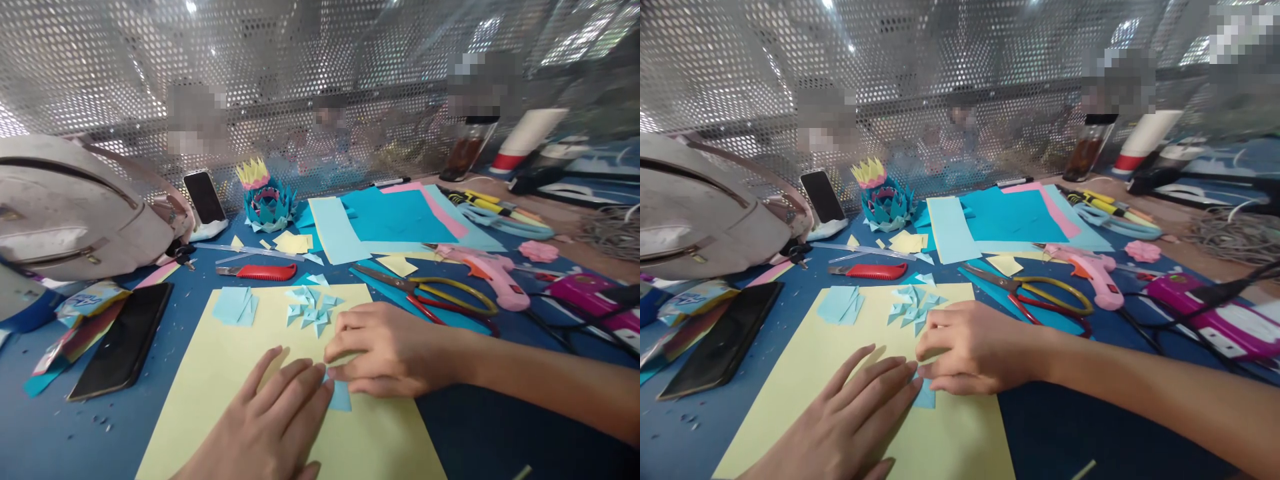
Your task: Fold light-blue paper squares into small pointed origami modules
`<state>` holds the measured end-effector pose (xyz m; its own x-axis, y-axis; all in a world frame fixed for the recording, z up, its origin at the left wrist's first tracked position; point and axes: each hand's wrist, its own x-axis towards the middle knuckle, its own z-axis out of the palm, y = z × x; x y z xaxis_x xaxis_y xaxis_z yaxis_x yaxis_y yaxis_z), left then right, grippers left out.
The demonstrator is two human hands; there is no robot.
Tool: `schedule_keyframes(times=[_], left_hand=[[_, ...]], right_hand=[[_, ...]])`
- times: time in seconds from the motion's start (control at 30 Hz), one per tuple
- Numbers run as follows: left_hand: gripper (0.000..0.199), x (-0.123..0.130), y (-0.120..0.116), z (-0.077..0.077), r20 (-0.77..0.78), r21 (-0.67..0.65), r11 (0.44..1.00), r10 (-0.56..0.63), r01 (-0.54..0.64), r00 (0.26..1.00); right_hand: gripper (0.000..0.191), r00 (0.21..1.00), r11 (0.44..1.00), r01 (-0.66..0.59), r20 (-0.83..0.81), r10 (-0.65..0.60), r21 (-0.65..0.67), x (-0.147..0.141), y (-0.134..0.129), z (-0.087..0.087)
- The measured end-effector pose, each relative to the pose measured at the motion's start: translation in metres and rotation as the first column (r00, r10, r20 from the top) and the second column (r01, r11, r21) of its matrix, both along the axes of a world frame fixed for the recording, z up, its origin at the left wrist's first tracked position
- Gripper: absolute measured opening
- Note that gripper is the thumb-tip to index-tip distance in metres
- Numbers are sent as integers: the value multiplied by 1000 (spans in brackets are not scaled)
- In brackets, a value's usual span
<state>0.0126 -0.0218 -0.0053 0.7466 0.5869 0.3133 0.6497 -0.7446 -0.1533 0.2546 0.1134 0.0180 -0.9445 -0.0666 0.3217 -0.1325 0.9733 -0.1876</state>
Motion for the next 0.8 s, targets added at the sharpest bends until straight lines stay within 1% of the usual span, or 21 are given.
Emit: schedule_keyframes(times=[0.1,0.17,0.27,0.37,0.43,0.47,0.53,0.57,0.63,0.7,0.73,0.8], left_hand=[[45,0,1,-2,5,12,1000,-5,5,1000],[45,0,1,-1,4,6,1000,-9,9,1000],[45,2,1,2,12,-20,1000,-3,3,1000],[44,4,0,8,13,-38,999,6,-5,1000],[44,5,0,12,12,-71,998,0,1,1000],[44,5,-1,13,20,-93,996,-2,4,1000],[42,6,-2,12,60,-148,989,2,7,998],[39,6,-2,10,105,-160,987,7,10,994],[32,8,-3,5,230,-152,988,10,25,973],[30,10,-3,1,336,-114,993,0,41,942],[29,12,-4,-1,344,-107,993,-2,41,939],[27,14,-4,-1,281,-117,993,2,32,960]], right_hand=[[18,994,998,64,85,-62,-21,1,-5,10],[18,988,995,101,119,-97,-26,2,-9,16],[21,987,994,103,129,-99,-23,1,-13,20],[25,996,996,75,42,-73,-37,-1,-14,10],[29,992,992,107,-63,-111,-63,-2,-14,0],[32,987,989,134,-78,-139,-70,-2,-14,-6],[34,981,980,182,-58,-187,-82,-3,-15,-14],[36,977,975,202,-46,-207,-92,-3,-16,-17],[43,969,963,244,-12,-247,-117,-4,-19,-20],[48,962,952,272,26,-271,-138,-5,-22,-21],[48,960,948,279,43,-276,-150,-5,-23,-21],[47,958,942,286,59,-280,-177,-6,-24,-21]])
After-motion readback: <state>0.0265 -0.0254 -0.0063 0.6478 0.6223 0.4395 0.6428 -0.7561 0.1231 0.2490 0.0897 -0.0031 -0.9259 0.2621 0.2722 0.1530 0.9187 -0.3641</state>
